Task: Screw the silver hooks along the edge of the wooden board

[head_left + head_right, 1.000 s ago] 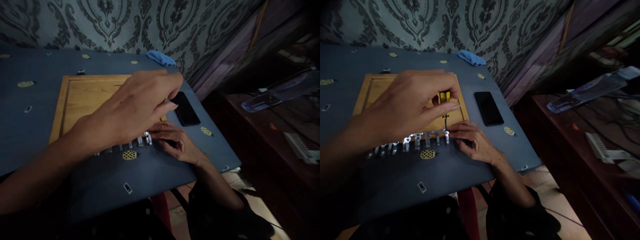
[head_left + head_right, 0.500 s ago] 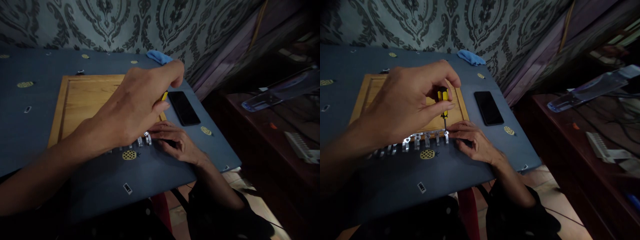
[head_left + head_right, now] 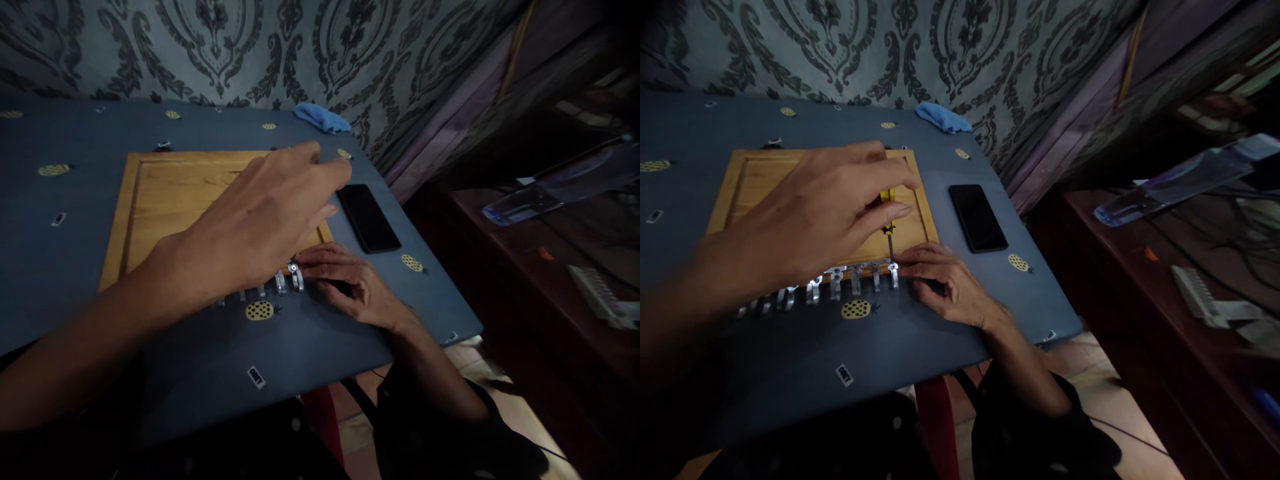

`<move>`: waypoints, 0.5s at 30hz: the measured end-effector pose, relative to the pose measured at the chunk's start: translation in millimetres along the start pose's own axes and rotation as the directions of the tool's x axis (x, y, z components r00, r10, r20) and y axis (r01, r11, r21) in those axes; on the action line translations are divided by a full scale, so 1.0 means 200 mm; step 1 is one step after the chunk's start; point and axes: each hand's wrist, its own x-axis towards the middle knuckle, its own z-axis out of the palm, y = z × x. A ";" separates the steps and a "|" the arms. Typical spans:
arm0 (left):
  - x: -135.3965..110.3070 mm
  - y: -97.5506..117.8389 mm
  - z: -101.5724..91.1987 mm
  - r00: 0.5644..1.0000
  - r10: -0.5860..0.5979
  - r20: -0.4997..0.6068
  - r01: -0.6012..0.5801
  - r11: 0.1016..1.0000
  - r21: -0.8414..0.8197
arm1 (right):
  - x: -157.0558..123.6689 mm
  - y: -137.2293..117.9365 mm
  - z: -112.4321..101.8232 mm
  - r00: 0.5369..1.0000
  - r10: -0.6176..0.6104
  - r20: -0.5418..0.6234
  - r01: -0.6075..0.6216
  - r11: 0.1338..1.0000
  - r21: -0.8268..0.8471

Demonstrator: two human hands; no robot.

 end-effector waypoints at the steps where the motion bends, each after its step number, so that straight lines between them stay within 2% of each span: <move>1: 0.00 0.00 0.00 1.000 -0.002 0.000 0.002 1.000 0.002 | 0.00 0.00 0.00 1.000 0.001 -0.001 -0.001 1.000 0.001; 6: -0.01 0.03 -0.02 0.996 -0.074 -0.056 0.071 0.996 -0.050 | 0.00 0.00 0.00 1.000 0.013 -0.005 -0.013 1.000 0.009; 11: -0.02 0.05 -0.05 0.997 -0.054 -0.047 0.051 0.997 -0.063 | 0.00 0.00 0.00 1.000 0.020 0.013 -0.020 1.000 0.011; 15: -0.02 0.06 -0.10 0.992 -0.051 -0.118 0.040 0.995 -0.089 | 0.00 0.00 0.00 1.000 0.026 0.015 -0.027 0.999 0.018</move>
